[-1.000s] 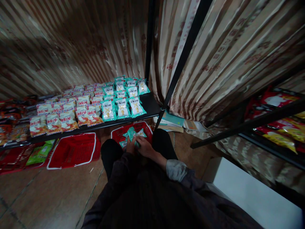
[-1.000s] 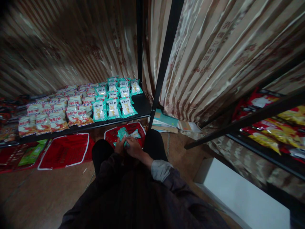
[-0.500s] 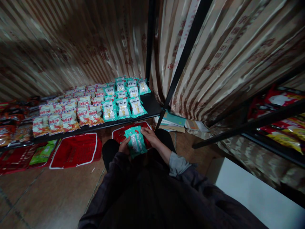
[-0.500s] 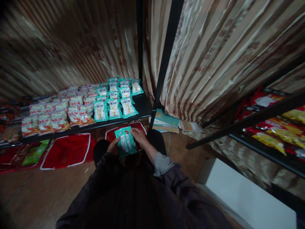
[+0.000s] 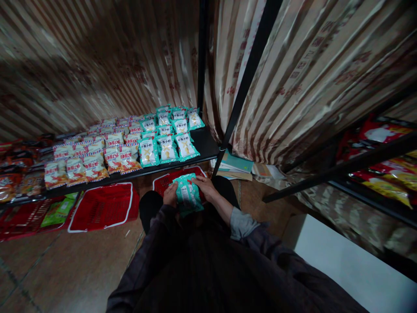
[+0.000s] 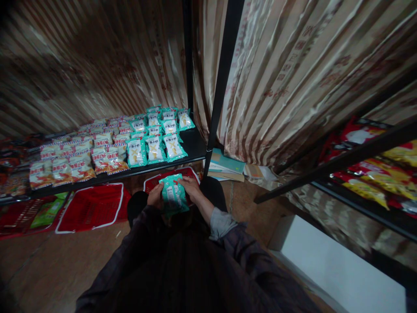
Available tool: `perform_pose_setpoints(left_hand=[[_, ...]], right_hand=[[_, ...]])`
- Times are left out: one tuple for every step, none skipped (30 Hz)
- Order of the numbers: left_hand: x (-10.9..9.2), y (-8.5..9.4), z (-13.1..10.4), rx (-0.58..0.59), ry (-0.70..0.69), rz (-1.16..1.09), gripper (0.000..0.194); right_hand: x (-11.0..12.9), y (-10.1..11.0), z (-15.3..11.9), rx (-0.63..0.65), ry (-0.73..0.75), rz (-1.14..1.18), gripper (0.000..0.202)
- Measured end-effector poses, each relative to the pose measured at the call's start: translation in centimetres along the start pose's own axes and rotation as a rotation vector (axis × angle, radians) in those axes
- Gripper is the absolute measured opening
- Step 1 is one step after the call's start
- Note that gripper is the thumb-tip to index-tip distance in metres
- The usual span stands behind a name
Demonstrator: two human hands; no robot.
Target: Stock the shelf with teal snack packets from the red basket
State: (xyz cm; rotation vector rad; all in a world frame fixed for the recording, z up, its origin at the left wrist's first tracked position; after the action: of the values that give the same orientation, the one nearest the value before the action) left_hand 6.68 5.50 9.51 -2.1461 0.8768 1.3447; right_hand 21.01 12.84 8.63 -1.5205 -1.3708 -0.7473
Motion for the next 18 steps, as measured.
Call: perform_pose_setpoints(left_hand=[[-0.1, 0.0, -0.1, -0.023, -0.004, 0.003, 0.023], [-0.2, 0.0, -0.1, -0.031, -0.008, 0.001, 0.023], [-0.2, 0.0, -0.2, -0.025, -0.011, -0.004, 0.023], [-0.2, 0.0, -0.2, -0.018, -0.014, -0.011, 0.024], [-0.3, -0.1, -0.2, -0.013, -0.017, -0.018, 0.025], [-0.3, 0.0, -0.2, -0.012, -0.020, -0.027, 0.027], [-0.4, 0.0, -0.2, -0.014, -0.022, -0.034, 0.029], [-0.5, 0.0, -0.1, -0.023, -0.022, -0.035, 0.030], [-0.6, 0.1, -0.1, -0.035, -0.021, -0.031, 0.032], [-0.7, 0.2, -0.1, -0.042, -0.021, -0.020, 0.033], [-0.7, 0.2, 0.0, -0.037, -0.021, 0.002, 0.034], [-0.8, 0.2, 0.1, -0.019, -0.023, 0.029, 0.034], [-0.8, 0.2, 0.1, 0.005, -0.026, 0.054, 0.035], [-0.7, 0.1, 0.2, 0.031, -0.029, 0.073, 0.035], [-0.7, 0.1, 0.3, 0.056, -0.030, 0.084, 0.036], [-0.5, 0.1, 0.4, 0.075, -0.031, 0.086, 0.037], [-0.4, 0.1, 0.5, 0.088, -0.030, 0.081, 0.038], [-0.2, 0.1, 0.6, 0.098, -0.029, 0.073, 0.038]], right_hand=[[0.1, 0.0, -0.1, 0.002, 0.000, 0.005, 0.037], [0.1, -0.1, -0.1, 0.008, 0.001, 0.008, 0.037], [0.2, -0.1, -0.2, 0.013, 0.004, 0.009, 0.038], [0.3, -0.2, -0.3, 0.020, 0.008, 0.008, 0.039], [0.4, -0.2, -0.4, 0.027, 0.014, 0.006, 0.040], [0.5, -0.3, -0.4, 0.028, 0.020, 0.004, 0.041], [0.6, -0.3, -0.4, 0.027, 0.027, 0.001, 0.042], [0.7, -0.3, -0.4, 0.023, 0.032, -0.001, 0.043], [0.7, -0.3, -0.4, 0.020, 0.035, -0.002, 0.044], [0.7, -0.4, -0.3, 0.013, 0.035, -0.001, 0.043], [0.8, -0.4, -0.2, 0.004, 0.035, -0.001, 0.043], [0.8, -0.4, -0.1, -0.008, 0.036, -0.001, 0.043], [0.8, -0.4, 0.0, -0.022, 0.039, -0.002, 0.042], [0.9, -0.3, 0.2, -0.039, 0.043, -0.003, 0.042], [0.9, -0.3, 0.3, -0.055, 0.047, -0.004, 0.042], [1.0, -0.3, 0.4, -0.069, 0.052, -0.004, 0.042], [1.1, -0.2, 0.5, -0.080, 0.054, -0.003, 0.042], [1.2, -0.2, 0.6, -0.086, 0.055, 0.000, 0.042]])
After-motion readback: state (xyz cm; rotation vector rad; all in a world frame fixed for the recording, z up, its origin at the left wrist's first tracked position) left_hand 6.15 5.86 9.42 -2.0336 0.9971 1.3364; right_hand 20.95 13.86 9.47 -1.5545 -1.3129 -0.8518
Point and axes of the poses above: each hand's wrist, its own z-axis towards the middle knuckle, its own y-axis out of the back of the hand, x = y × z, the point moved 4 cm from there along z, towards the middle knuckle, and after that the axes turned 8 degrees about -x, right-handed, at the moved point
